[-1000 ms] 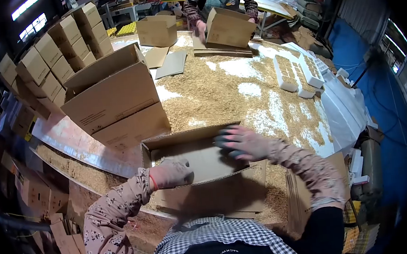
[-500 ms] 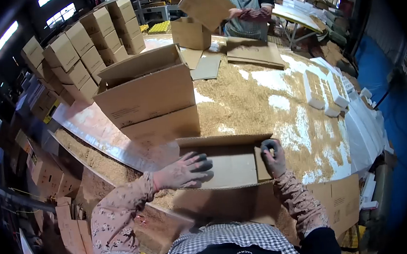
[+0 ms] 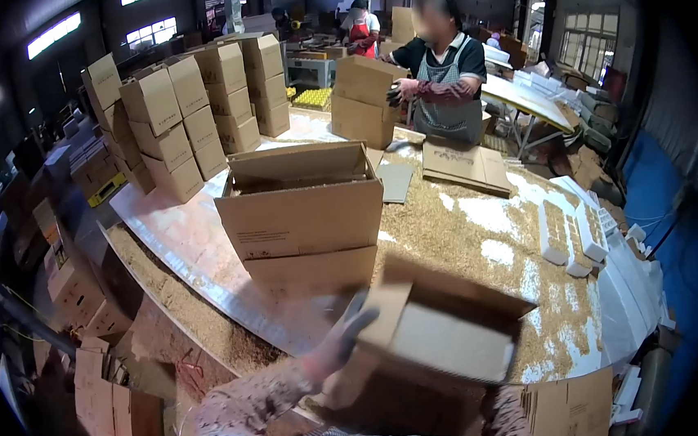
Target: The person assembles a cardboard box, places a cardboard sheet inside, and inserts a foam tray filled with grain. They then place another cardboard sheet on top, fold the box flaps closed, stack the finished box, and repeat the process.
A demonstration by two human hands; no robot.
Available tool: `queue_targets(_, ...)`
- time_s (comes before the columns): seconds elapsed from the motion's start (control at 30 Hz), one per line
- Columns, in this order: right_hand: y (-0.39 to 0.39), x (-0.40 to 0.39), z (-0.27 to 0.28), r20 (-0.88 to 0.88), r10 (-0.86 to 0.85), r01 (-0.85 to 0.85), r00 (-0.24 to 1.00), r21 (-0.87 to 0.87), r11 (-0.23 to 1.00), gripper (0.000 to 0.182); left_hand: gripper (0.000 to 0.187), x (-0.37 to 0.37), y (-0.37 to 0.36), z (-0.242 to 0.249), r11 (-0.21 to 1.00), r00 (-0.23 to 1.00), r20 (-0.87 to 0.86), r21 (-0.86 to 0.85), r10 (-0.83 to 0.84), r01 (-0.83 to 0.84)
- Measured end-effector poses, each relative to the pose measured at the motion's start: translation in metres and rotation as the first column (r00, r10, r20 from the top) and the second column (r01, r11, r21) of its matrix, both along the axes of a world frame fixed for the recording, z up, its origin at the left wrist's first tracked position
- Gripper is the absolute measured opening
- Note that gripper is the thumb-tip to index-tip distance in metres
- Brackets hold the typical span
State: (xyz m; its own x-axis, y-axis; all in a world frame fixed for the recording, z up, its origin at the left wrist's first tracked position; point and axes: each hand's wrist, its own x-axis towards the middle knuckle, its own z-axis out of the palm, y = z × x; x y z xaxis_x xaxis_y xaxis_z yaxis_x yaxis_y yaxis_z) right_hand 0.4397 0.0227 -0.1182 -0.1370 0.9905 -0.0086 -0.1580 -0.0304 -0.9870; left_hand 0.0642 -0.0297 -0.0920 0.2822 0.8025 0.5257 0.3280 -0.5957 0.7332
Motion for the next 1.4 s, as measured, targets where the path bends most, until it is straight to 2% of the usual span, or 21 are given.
queue_targets(0.03,0.008,-0.001,0.037,0.034,0.000,-0.003,0.999,0.091,0.996,0.022,0.051,0.023,0.027,0.060,0.860,0.739,0.670,-0.418,0.073,0.294)
queue_targets(0.1,0.026,-0.010,0.137,0.113,0.014,-0.047,0.993,0.293,0.955,0.023,0.056,0.028,0.084,0.123,0.994,0.884,0.455,0.033,-0.111,0.107)
queue_targets(0.23,0.093,-0.085,0.288,0.297,0.111,-0.257,0.948,0.513,0.819,0.024,0.044,-0.009,0.238,0.244,0.889,0.394,0.816,0.290,-0.423,0.355)
queue_targets(0.3,0.136,-0.138,0.323,0.410,0.154,-0.369,0.899,0.519,0.771,0.025,0.045,-0.063,0.200,0.309,0.897,0.663,0.649,0.434,-0.373,0.081)
queue_targets(0.33,0.158,-0.165,0.330,0.466,0.173,-0.421,0.867,0.502,0.755,0.025,0.048,-0.085,0.173,0.330,0.990,0.617,0.777,0.137,-0.126,0.030)
queue_targets(0.37,0.177,-0.187,0.333,0.518,0.189,-0.466,0.834,0.479,0.744,0.026,0.061,-0.118,0.163,0.341,0.994,0.775,0.629,0.110,-0.061,-0.012)
queue_targets(0.4,0.197,-0.211,0.329,0.576,0.195,-0.507,0.793,0.448,0.736,0.026,0.060,-0.153,0.164,0.340,0.968,0.757,0.608,0.214,-0.239,0.134)
queue_targets(0.43,0.217,-0.233,0.321,0.630,0.196,-0.540,0.752,0.417,0.731,0.026,0.057,-0.195,0.174,0.338,0.975,0.790,0.575,0.174,-0.214,0.138)
queue_targets(0.53,0.269,-0.288,0.282,0.771,0.181,-0.601,0.611,0.303,0.739,0.027,0.058,-0.235,0.121,0.324,0.973,0.781,0.586,-0.064,0.215,-0.220)
queue_targets(0.6,0.289,-0.307,0.258,0.802,0.208,-0.610,0.561,0.230,0.758,0.028,0.059,-0.260,0.098,0.305,0.955,0.875,0.424,0.067,0.236,-0.290)
queue_targets(0.67,0.293,-0.307,0.247,0.781,0.261,-0.612,0.568,0.189,0.768,0.028,0.061,-0.268,0.072,0.292,0.925,0.928,0.249,0.194,0.276,-0.327)
queue_targets(0.73,0.292,-0.300,0.244,0.730,0.320,-0.618,0.604,0.175,0.767,0.029,0.065,-0.252,0.034,0.298,0.941,0.906,0.265,-0.172,0.329,-0.292)
queue_targets(0.83,0.287,-0.284,0.243,0.642,0.395,-0.616,0.657,0.155,0.772,0.030,0.066,-0.238,0.010,0.299,0.951,0.886,0.368,-0.231,0.282,-0.207)
queue_targets(0.9,0.283,-0.276,0.241,0.588,0.428,-0.612,0.686,0.149,0.776,0.031,0.067,-0.242,0.003,0.285,0.942,0.892,0.315,-0.188,0.325,-0.277)
queue_targets(1.0,0.275,-0.268,0.230,0.526,0.457,-0.600,0.718,0.134,0.788,0.032,0.057,-0.270,0.017,0.233,0.988,0.893,0.432,0.030,0.125,-0.152)
queue_targets(1.03,0.272,-0.266,0.224,0.510,0.461,-0.596,0.727,0.133,0.792,0.032,0.056,-0.283,0.029,0.218,0.959,0.845,0.474,-0.245,0.247,-0.142)
queue_targets(1.1,0.267,-0.263,0.217,0.485,0.471,-0.590,0.737,0.121,0.798,0.033,0.060,-0.261,0.030,0.169,0.915,0.826,0.400,-0.239,0.398,-0.325)
queue_targets(1.17,0.268,-0.266,0.214,0.455,0.485,-0.588,0.747,0.110,0.801,0.033,0.062,-0.259,0.052,0.105,0.921,0.846,0.401,0.015,0.351,-0.389)
queue_targets(1.23,0.276,-0.271,0.214,0.418,0.510,-0.594,0.752,0.093,0.799,0.034,0.072,-0.226,0.036,0.133,0.930,0.804,0.482,-0.073,0.349,-0.360)
queue_targets(1.37,0.294,-0.279,0.195,0.253,0.592,-0.620,0.765,0.043,0.783,0.035,0.087,-0.228,0.043,0.108,0.859,0.872,0.298,0.226,0.389,-0.460)
queue_targets(1.4,0.297,-0.285,0.187,0.212,0.608,-0.627,0.765,0.031,0.778,0.036,0.092,-0.218,0.043,0.104,0.820,0.802,0.370,0.153,0.470,-0.551)
